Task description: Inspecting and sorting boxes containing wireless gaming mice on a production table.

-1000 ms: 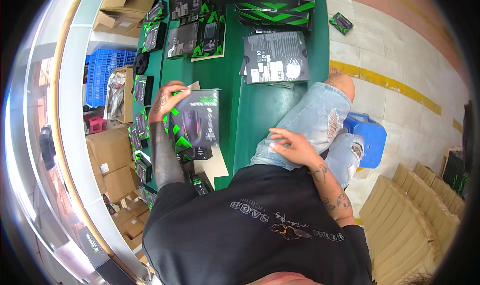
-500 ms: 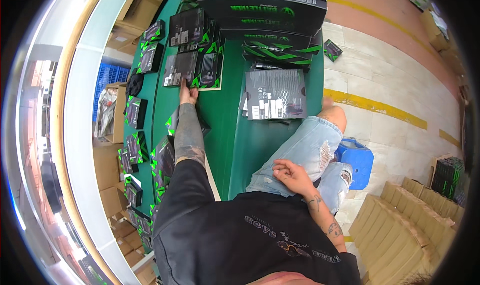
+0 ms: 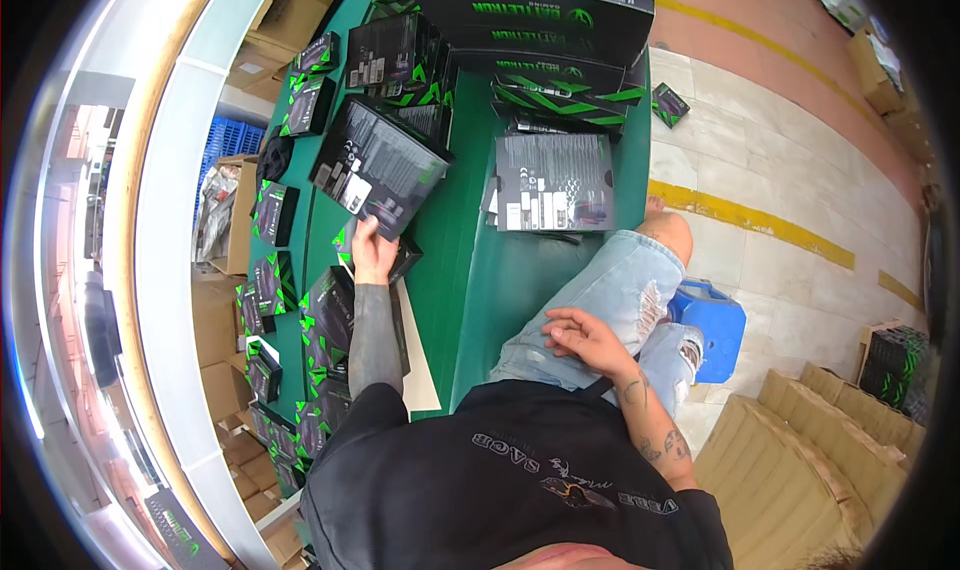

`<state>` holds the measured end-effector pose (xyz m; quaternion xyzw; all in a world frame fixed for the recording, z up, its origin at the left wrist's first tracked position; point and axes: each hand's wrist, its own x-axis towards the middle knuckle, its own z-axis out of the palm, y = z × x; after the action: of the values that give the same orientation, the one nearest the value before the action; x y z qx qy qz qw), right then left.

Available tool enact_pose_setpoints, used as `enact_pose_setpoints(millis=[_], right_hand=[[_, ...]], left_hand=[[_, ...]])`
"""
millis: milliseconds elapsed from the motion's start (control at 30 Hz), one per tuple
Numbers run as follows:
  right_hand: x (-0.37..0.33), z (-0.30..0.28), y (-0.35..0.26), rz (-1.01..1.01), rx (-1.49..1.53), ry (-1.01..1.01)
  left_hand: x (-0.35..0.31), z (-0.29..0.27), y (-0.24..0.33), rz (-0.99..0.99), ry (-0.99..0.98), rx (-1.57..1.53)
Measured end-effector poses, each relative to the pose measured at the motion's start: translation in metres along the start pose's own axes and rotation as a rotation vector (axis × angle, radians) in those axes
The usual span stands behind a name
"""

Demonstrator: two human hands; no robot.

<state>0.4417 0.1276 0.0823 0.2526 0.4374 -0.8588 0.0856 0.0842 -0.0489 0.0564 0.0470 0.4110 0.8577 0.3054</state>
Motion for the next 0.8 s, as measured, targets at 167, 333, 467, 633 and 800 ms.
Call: enact_pose_setpoints(millis=[167, 333, 467, 633, 800], right_hand=[[-0.008, 0.009, -0.013, -0.232, 0.7, -0.331], [-0.026, -0.05, 0.024, -0.526, 0.882, -0.269], [-0.064, -0.053, 0.027, -0.507, 0.721, 0.191], [-0.064, -0.052, 0.069, -0.438, 0.716, 0.567], [-0.072, -0.04, 0.073, -0.41, 0.752, 0.619]], left_hand=[[-0.032, 0.075, -0.011, -0.059, -0.583, 0.117], [-0.078, 0.205, -0.051, 0.312, -1.277, 1.177], [-0.099, 0.227, -0.11, 0.113, -0.966, 1.074], [-0.113, 0.247, -0.168, 0.505, -0.987, 1.328], [-0.102, 0.245, -0.173, 0.123, -0.93, 0.839]])
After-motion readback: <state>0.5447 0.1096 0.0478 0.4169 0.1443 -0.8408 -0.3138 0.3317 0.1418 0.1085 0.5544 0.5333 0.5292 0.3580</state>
